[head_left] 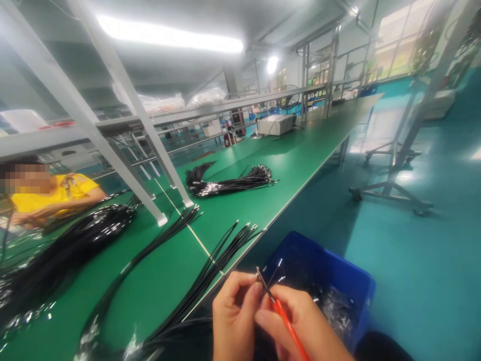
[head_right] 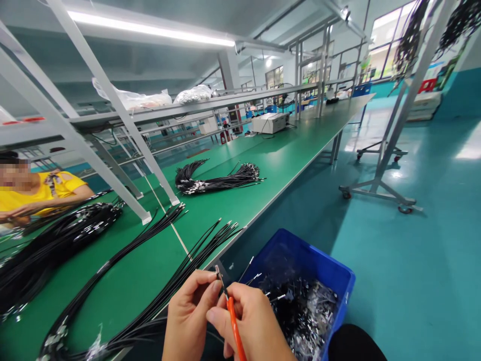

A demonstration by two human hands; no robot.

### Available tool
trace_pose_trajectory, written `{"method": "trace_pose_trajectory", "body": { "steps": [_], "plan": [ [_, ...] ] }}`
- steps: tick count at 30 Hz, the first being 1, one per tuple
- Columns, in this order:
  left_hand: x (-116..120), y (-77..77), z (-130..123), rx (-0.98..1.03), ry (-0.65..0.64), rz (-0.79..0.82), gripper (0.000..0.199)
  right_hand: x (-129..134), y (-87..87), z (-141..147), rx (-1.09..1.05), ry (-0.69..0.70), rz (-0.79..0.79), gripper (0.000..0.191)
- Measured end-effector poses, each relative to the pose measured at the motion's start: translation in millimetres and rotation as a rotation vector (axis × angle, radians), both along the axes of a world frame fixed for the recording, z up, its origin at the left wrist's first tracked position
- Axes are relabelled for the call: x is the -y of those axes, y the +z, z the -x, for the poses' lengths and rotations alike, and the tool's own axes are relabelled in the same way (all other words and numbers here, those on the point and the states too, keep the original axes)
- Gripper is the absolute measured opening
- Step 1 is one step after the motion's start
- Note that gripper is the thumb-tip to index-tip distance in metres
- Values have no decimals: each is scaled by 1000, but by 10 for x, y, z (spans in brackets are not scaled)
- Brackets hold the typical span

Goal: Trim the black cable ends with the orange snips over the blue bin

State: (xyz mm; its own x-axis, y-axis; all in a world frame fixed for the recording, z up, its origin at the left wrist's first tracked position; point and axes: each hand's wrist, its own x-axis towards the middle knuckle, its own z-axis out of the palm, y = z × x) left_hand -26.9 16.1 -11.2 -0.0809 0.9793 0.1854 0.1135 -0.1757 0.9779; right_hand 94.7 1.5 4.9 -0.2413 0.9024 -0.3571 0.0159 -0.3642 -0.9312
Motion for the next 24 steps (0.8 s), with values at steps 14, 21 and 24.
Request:
{"method": "trace_pose_trajectory", "body": {
  "steps": [14, 21, 24],
  "plan": [
    [-21, -62, -42, 103, 0, 53, 10, 70, 51, -76, 19, 8, -6, 15],
    [-8, -51, -38, 17, -6, 3, 10, 20, 131, -97, -4, 59, 78, 21],
    [-11, -44, -41, -12, -10, -9, 9, 1, 150, -127, -1, 84, 85, 21]
  ]
}}
